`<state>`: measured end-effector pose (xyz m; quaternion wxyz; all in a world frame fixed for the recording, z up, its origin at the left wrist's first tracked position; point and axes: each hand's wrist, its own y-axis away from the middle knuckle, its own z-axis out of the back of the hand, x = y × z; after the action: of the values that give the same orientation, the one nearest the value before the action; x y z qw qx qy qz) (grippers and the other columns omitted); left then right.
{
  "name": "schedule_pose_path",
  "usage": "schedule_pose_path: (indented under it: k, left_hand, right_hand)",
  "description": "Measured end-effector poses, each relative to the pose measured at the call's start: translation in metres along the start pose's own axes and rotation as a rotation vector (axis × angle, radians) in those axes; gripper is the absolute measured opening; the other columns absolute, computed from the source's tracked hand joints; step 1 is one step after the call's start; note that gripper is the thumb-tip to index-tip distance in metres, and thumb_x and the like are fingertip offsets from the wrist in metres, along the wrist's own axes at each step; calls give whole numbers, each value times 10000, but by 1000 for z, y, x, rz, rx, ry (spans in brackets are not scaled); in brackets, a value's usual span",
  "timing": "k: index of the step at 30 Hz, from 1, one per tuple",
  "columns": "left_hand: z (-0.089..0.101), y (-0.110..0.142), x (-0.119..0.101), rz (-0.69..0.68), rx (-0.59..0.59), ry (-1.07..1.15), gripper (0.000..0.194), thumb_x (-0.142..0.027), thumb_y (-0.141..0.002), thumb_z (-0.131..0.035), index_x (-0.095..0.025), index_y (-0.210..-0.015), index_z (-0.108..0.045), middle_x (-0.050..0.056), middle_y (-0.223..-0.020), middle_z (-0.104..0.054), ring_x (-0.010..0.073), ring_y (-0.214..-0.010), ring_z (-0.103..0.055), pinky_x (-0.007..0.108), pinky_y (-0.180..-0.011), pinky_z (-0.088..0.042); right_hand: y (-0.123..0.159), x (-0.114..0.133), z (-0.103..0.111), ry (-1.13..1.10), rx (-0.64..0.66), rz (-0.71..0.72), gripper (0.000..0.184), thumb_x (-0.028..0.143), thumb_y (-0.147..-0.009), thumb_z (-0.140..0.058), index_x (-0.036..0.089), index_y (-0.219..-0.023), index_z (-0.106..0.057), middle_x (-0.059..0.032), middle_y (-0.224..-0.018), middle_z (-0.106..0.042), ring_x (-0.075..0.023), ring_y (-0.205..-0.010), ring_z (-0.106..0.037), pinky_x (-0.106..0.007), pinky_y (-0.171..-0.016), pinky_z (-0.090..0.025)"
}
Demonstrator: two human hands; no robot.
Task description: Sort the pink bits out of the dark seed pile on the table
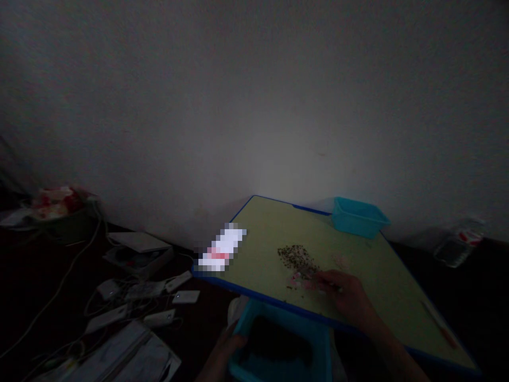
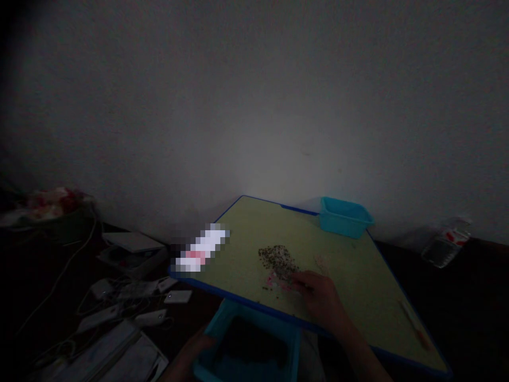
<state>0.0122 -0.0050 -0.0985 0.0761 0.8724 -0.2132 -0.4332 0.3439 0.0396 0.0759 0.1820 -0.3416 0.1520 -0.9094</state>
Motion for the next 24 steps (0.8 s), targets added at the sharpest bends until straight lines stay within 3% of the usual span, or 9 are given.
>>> schedule_pose_path:
  k: [6, 12, 17, 20, 24]
  left_hand:
    - [-2, 2, -2, -12, 34, -31, 539, -369, -662, -793, -221, -1180, -804, 81, -999, -916, 402, -972, -804, 430, -739, -547]
    - [1, 0, -5, -7, 22, -64, 458, -319, -665, -788, -218, -1110, -827, 55, -897, -908, 342, -776, -791, 414, -698, -536]
    - [9, -6, -4, 67, 60, -105, 426, -339, -587, -842, -224, -997, -828, 67, -864, -899, 405, -861, -796, 460, -754, -548]
    - [11, -7, -4, 43, 21, -71, 524, -379, -630, -810, -219, -1129, -807, 94, -968, -904, 424, -1012, -782, 483, -826, -552]
    - [9, -6, -6, 80, 10, -133, 510, -353, -571, -834, -215, -1062, -834, 72, -868, -903, 428, -924, -792, 491, -804, -571]
  right_hand:
    - [-8, 7, -8, 0, 16, 84, 287, 234, -969, -590, 270, -1083, -851, -73, -1049, -853, -259, -927, -813, -361, -823, -648]
    - [-17, 13, -18, 51, 29, 114, 319, 188, -973, -564, 250, -1115, -842, -78, -1084, -848, -252, -961, -810, -366, -873, -648]
    - [-20, 10, -29, 155, -43, 134, 332, 189, -981, -548, 260, -1132, -834, -78, -1103, -845, -253, -970, -806, -390, -899, -648]
    - [-20, 6, -29, 192, -87, 120, 336, 208, -994, -531, 251, -1140, -830, -94, -1105, -841, -264, -963, -805, -411, -884, -652]
    - [-20, 3, -23, 173, -97, 68, 330, 219, -988, -537, 238, -1122, -838, -103, -1098, -841, -278, -953, -810, -427, -877, -655]
